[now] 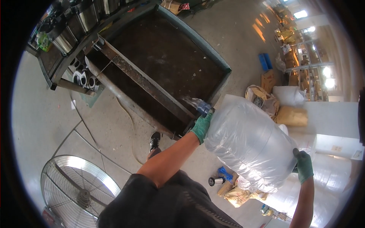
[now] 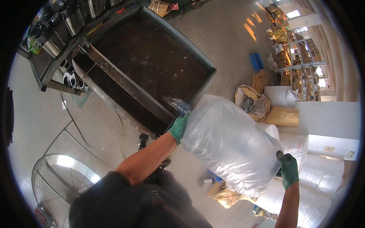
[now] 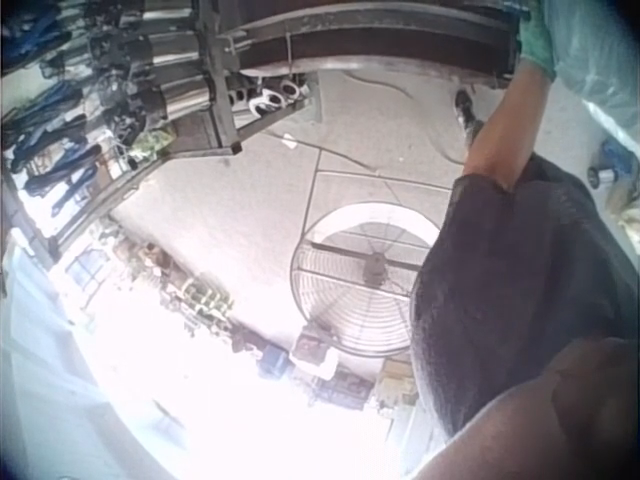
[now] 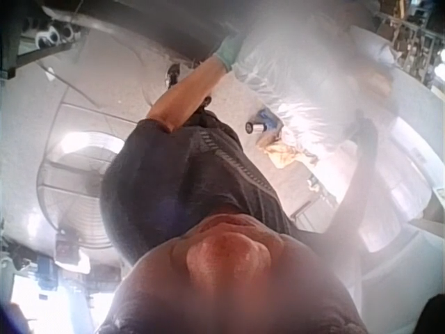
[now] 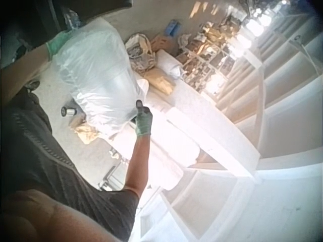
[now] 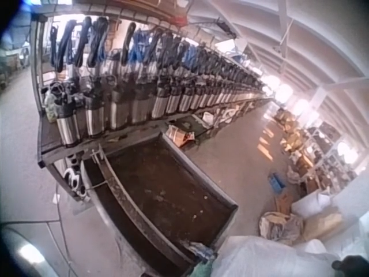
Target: The person fills a water bottle from a tank, pours it over a pump component held over the tank to check for leaks, and then places the pump on a workbench.
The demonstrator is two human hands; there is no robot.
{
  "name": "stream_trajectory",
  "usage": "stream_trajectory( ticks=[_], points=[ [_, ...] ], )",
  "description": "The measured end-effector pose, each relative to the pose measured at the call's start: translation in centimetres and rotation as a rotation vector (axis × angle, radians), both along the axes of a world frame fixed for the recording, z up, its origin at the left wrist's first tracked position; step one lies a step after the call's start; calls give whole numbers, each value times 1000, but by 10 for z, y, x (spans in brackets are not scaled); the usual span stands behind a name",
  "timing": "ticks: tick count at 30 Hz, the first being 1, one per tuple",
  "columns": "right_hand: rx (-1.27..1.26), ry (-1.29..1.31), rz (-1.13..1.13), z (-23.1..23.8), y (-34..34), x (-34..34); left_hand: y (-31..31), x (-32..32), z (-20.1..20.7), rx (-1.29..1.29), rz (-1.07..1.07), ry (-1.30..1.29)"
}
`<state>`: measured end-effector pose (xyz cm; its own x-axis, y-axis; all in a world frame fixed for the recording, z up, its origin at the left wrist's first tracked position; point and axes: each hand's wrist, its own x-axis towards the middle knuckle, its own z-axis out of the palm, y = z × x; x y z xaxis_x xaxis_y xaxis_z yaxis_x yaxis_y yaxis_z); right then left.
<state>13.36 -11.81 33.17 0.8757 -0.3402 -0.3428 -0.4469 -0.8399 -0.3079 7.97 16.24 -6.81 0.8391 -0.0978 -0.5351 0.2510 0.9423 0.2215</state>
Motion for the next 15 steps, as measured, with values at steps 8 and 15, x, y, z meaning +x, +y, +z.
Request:
stream_trajectory(
  ticks=[8, 15],
  points=[
    [6, -5, 18, 8, 12, -2, 1, -2, 6, -55, 32, -72],
    [-2, 12, 33, 15, 10, 0, 5, 2, 10, 4, -54, 13]
  ],
)
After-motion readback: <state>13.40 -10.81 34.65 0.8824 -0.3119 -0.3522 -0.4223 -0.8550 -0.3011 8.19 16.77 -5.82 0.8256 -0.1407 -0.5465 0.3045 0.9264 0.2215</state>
